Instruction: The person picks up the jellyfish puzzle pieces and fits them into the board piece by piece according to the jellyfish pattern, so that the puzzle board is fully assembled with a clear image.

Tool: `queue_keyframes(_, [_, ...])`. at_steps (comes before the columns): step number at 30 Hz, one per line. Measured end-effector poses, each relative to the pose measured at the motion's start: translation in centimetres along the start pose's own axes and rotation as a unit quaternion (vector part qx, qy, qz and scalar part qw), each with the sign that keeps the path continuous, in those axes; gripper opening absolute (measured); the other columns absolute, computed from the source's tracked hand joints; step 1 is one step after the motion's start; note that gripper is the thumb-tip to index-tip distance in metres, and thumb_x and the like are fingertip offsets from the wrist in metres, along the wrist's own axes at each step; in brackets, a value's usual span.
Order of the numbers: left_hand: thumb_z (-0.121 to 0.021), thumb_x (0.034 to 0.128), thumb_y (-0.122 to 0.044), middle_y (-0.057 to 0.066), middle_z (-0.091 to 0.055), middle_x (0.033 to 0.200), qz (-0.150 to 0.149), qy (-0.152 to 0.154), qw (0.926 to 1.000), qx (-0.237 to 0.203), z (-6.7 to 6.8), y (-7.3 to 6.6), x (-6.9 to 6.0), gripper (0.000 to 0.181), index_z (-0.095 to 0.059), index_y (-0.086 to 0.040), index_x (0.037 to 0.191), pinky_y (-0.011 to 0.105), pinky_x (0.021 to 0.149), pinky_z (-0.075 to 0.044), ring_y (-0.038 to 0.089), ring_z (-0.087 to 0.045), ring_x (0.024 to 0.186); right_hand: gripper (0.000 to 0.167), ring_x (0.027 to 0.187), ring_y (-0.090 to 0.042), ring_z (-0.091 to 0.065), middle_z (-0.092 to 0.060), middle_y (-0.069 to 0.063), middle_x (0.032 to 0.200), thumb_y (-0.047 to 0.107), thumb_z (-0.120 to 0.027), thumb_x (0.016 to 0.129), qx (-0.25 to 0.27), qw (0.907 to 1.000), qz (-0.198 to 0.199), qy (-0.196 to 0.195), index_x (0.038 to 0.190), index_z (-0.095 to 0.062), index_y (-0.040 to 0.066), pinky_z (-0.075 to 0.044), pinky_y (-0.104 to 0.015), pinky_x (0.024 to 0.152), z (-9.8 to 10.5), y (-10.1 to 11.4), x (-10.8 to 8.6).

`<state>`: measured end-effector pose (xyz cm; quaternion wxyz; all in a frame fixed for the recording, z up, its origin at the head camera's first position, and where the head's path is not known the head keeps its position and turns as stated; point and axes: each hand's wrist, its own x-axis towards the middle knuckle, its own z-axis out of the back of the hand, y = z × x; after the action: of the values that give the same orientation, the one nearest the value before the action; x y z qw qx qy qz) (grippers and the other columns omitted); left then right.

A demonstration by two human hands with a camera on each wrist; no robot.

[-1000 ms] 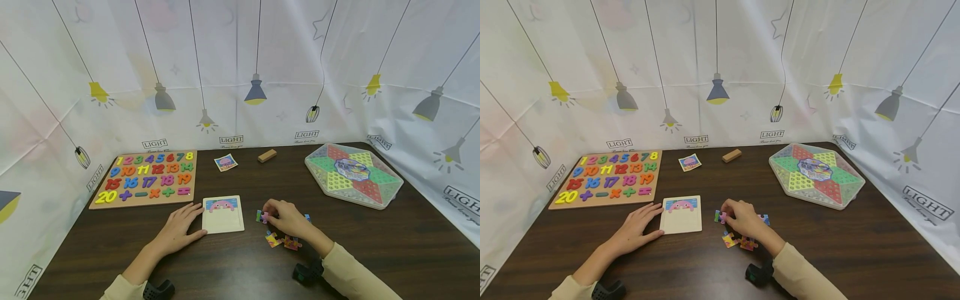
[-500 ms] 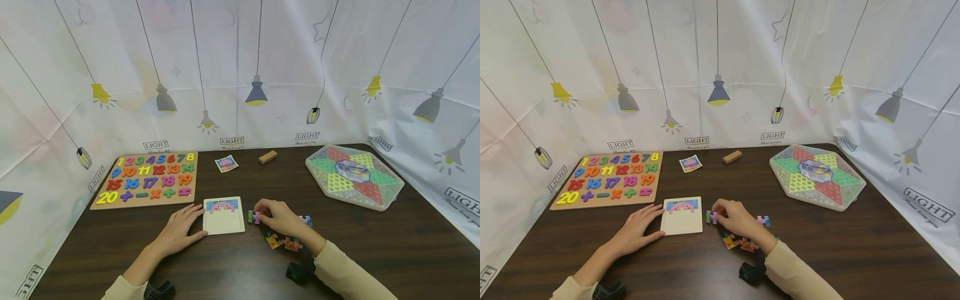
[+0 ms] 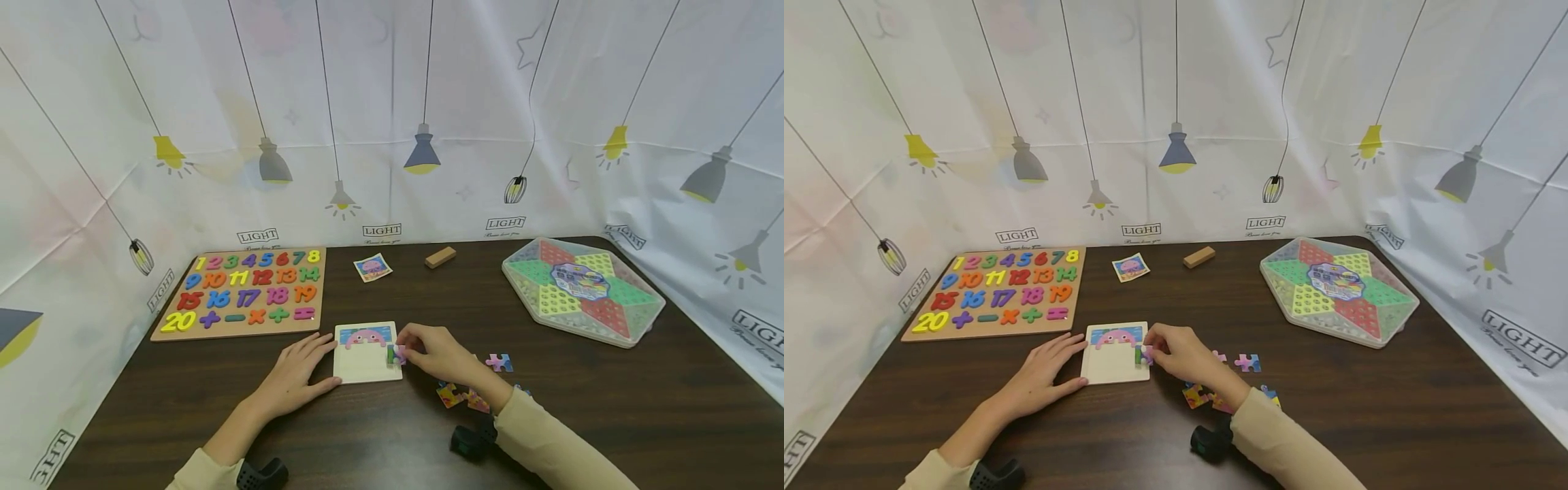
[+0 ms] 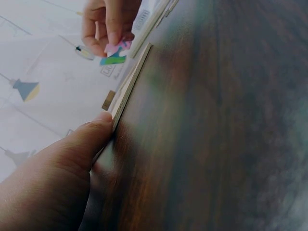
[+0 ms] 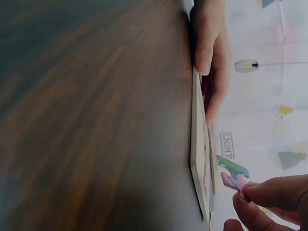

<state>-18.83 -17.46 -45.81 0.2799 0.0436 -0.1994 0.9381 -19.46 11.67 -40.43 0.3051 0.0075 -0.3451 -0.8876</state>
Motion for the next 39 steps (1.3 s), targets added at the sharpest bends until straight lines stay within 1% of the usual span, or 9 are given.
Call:
queue_keyframes(7, [-0.047, 0.0842, -0.063, 0.005, -0.034, 0.145, 0.003, 0.004, 1.0000, 0.000, -0.1, 0.1, 0.0, 0.073, -0.041, -0.015, 0.139, 0.055, 0.101, -0.020, 0.027, -0.024, 0.134, 0.010, 0.059, -0.010, -0.046, -0.055, 0.005, 0.074, 0.010, -0.061, 0.088, 0.001, 0.9999, 0.005, 0.012, 0.098, -0.060, 0.008, -0.040, -0.023, 0.051, -1.1, 0.3, 1.4])
queue_keyframes(14, [-0.045, 0.0841, -0.065, 0.004, -0.033, 0.145, 0.003, 0.004, 1.0000, 0.000, -0.1, 0.1, 0.1, 0.074, -0.041, -0.015, 0.139, 0.055, 0.101, -0.020, 0.027, -0.023, 0.135, 0.010, 0.062, -0.009, -0.047, -0.055, 0.004, 0.075, 0.009, -0.061, 0.087, 0.004, 0.9998, 0.010, 0.016, 0.097, -0.061, 0.007, -0.041, -0.022, 0.054, -2.2, 0.8, 2.7])
queue_keyframes(21, [-0.045, 0.0845, -0.064, 0.005, -0.034, 0.145, 0.000, 0.002, 1.0000, -0.003, 0.0, 0.0, 0.0, 0.074, -0.041, -0.015, 0.139, 0.055, 0.101, -0.021, 0.028, -0.024, 0.134, 0.007, 0.063, -0.009, -0.046, -0.056, 0.002, 0.073, 0.006, -0.062, 0.086, 0.010, 0.9996, 0.026, 0.011, 0.093, -0.061, 0.005, -0.040, -0.022, 0.054, -3.2, 1.4, 3.8])
queue_keyframes(28, [-0.048, 0.0853, -0.060, 0.006, -0.035, 0.144, -0.008, -0.006, 0.9999, -0.003, 0.0, 0.2, 0.1, 0.070, -0.042, -0.015, 0.138, 0.055, 0.101, -0.022, 0.028, -0.025, 0.134, 0.009, 0.063, -0.008, -0.047, -0.058, 0.003, 0.075, 0.010, -0.063, 0.086, 0.015, 0.9998, 0.001, 0.010, 0.095, -0.064, 0.007, -0.040, -0.021, 0.055, -4.2, 1.9, 4.8])
queue_keyframes(34, [-0.045, 0.0848, -0.063, 0.005, -0.035, 0.144, -0.008, -0.004, 1.0000, 0.000, -0.1, 0.2, 0.1, 0.072, -0.041, -0.015, 0.139, 0.056, 0.101, -0.022, 0.028, -0.025, 0.134, 0.008, 0.060, -0.008, -0.045, -0.056, 0.002, 0.072, 0.008, -0.063, 0.085, 0.020, 0.9997, -0.016, 0.003, 0.093, -0.064, 0.006, -0.036, -0.021, 0.052, -4.7, 2.1, 5.4])
queue_keyframes(39, [-0.045, 0.0845, -0.064, 0.004, -0.035, 0.144, -0.004, -0.002, 1.0000, 0.001, 0.0, 0.2, 0.1, 0.073, -0.041, -0.016, 0.140, 0.055, 0.101, -0.021, 0.028, -0.025, 0.134, 0.007, 0.062, -0.009, -0.046, -0.056, 0.002, 0.072, 0.006, -0.062, 0.084, 0.024, 0.9994, -0.025, -0.001, 0.091, -0.064, 0.006, -0.038, -0.021, 0.054, -5.0, 2.2, 5.8])
